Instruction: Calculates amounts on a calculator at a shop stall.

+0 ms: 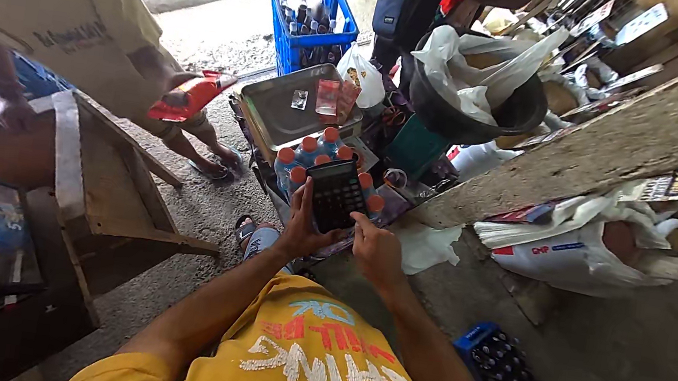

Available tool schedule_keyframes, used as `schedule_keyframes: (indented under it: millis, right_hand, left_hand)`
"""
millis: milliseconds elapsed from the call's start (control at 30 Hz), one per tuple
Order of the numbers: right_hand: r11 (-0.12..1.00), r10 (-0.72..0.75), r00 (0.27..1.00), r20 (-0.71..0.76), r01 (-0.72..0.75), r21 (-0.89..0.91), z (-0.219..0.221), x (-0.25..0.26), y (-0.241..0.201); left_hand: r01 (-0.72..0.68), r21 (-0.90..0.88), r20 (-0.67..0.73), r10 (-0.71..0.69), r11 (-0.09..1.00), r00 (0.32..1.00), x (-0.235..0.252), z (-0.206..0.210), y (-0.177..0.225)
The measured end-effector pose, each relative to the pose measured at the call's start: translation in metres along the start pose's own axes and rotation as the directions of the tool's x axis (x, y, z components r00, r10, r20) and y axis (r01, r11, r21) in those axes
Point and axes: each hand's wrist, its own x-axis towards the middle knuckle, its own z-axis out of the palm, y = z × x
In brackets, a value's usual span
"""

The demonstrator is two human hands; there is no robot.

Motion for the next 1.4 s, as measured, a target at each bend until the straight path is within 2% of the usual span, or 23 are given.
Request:
schedule_keyframes:
  millis: [100,400,467,533,633,733,1000,1133,1400]
  right_hand:
    - [0.998,-0.045,0.998,-0.053,0.047,0.035,0.001,0.002,-0.008]
    - [0.99,-0.14,0.986,0.092,0.138,0.025,0.009,0.01,-0.047]
    - [0.989,-0.147,0.987,0.064,0.145,0.035,0.006,0.01,-0.044]
    - [0.988,-0.135,0.99,-0.033,0.137,0.075,0.0,0.008,-0.034]
    - [0.991,-0.063,0.991,-0.118,0.076,0.11,-0.005,0.0,-0.01]
    - [0.999,-0.017,0.999,-0.047,0.019,0.038,0.007,-0.008,0.008]
    - [0.999,-0.027,0.998,-0.052,0.029,0.023,0.012,-0.014,0.009]
    - [0.994,-0.028,0.995,-0.097,0.038,0.1,0.004,-0.014,0.006]
    - [0.996,-0.013,0.998,-0.06,0.018,0.082,0.007,-0.014,0.009]
  left_hand:
    - [0.025,0.007,0.002,-0.025,1.0,1.0,0.0,0.0,0.001]
    - [0.013,-0.055,-0.014,-0.014,0.998,1.0,-0.001,-0.001,0.001]
    - [0.019,-0.063,-0.011,-0.02,0.998,1.0,-0.001,0.0,0.001]
    - [0.031,-0.048,-0.004,-0.032,0.998,0.999,-0.001,-0.001,0.002]
    - [0.037,-0.015,0.001,-0.037,0.999,0.999,-0.001,0.0,0.001]
    - [0.005,0.006,-0.017,-0.005,1.0,1.0,0.0,0.001,0.0]
    - [-0.038,-0.012,-0.034,0.038,0.999,0.999,-0.001,0.001,-0.003]
    - [-0.019,0.015,-0.033,0.02,1.0,0.999,-0.001,0.002,-0.006]
    - [0.03,0.013,0.011,-0.03,0.999,0.999,-0.001,-0.002,0.002]
